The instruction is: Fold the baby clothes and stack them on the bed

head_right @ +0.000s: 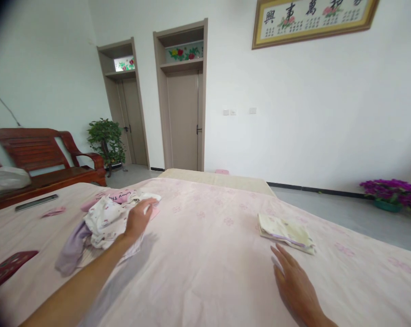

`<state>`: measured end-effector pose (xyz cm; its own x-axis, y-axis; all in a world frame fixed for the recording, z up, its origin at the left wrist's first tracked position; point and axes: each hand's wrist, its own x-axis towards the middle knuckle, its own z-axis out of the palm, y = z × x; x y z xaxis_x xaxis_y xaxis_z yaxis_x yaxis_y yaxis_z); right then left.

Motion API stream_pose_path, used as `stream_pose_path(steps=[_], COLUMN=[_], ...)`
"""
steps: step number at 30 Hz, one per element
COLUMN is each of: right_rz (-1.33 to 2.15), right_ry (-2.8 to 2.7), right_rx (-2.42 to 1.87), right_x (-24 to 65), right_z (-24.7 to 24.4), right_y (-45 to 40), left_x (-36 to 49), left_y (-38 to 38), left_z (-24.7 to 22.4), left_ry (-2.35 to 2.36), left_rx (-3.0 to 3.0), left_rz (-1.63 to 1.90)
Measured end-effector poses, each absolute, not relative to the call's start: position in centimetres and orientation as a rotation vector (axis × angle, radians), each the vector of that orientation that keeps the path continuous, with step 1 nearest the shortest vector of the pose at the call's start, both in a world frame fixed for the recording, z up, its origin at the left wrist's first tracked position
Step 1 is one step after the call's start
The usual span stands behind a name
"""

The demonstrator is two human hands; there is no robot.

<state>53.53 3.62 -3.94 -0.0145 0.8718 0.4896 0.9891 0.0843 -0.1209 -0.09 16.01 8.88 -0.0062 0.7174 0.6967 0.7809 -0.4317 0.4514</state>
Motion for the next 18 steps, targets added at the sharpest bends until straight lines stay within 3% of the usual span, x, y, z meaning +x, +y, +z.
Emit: stream_pose_path(steps=[4, 9, 14, 18], right_rz=[-0.108, 0.011, 0.032, 0.011], right_ry=[-1.998, -1.918, -1.905, -1.914], right_rx=[-1.799, -1.869, -1.877, -1.888], right_x=[50.1, 47.9, 47.6, 47.5], right_z=[-4.8, -5.1, -4.6, -4.6], right_y=[0.0, -1.8, -1.9, -2.0], left_x=[-8.0, -12.3, -13.6, -14.5], left_y=[19.5, 20.2, 19.8, 19.7], left_z=[13.6, 13.5, 13.9, 17.3], left_ry=[-2.138, -2.419, -2.488, -2.272], left_rx=[-1.854, -1.705, -1.673, -1.906], left_rz=[-1.056, -0.988, -1.251, -1.703])
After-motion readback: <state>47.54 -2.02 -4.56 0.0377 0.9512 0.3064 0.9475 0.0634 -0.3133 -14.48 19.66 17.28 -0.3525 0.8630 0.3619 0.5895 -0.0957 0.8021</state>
